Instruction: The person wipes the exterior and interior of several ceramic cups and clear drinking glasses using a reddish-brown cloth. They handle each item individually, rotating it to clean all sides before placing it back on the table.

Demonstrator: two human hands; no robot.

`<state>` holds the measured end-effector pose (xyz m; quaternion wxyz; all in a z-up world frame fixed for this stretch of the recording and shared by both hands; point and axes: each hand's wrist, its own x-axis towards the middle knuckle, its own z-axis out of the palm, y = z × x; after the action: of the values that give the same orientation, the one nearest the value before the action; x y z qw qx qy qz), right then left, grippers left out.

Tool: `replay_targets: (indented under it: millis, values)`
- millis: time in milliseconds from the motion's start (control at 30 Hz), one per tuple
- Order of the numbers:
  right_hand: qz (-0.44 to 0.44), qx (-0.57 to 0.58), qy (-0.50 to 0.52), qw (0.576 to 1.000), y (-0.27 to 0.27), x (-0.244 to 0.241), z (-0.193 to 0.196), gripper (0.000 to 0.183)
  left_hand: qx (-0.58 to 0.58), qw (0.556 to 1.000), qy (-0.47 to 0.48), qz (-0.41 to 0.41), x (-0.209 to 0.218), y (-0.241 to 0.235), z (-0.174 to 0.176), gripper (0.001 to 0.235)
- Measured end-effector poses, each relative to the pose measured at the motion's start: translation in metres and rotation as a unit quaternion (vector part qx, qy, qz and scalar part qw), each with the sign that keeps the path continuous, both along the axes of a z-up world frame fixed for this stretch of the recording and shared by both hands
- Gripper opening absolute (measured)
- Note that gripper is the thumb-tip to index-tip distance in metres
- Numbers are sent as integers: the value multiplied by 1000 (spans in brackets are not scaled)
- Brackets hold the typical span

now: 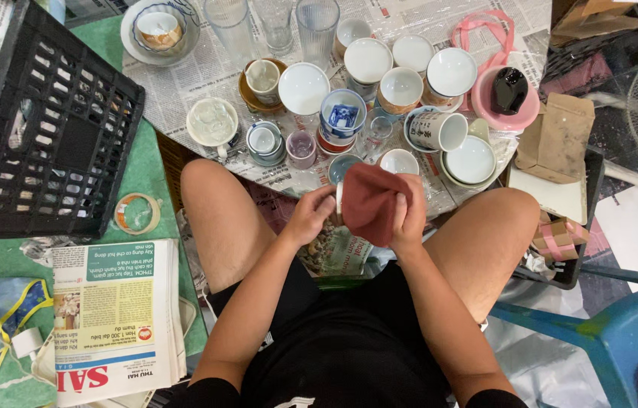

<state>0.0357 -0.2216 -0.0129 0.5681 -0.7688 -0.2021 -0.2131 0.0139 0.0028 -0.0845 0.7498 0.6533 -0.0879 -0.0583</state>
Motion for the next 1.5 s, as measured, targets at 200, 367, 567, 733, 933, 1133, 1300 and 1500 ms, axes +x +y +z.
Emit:
replay_targets:
  millis: [200, 367, 567, 733, 933, 1133, 1300, 1500]
  values:
    - [21, -23, -22, 999, 4, -2, 13, 21, -73, 991, 113, -20, -1, 2, 5, 66]
    - [15, -9, -4, 1000, 2, -1, 11, 21, -100, 993, 55, -26, -4, -2, 31, 80]
    - [19, 25, 32, 999, -2, 1, 0, 22, -45, 998, -27, -23, -10, 1, 69, 87]
    - [5, 36, 59, 998, -4, 3, -6, 22, 103, 982, -159, 15, -12, 3, 87, 85]
    - [-23, 29, 100, 994, -3, 4, -9, 26, 135, 971, -193, 40, -11, 1, 95, 75]
    - [-22, 76, 149, 986, 2, 3, -11, 32, 160, 972, -159, 57, -11, 4, 101, 84]
    - [-24, 58, 156, 986, 4, -2, -6, 33, 142, 970, -182, 78, -11, 4, 100, 85]
    - [-20, 19, 97, 995, 4, -3, 2, 29, 99, 991, -60, 67, -12, 4, 85, 94]
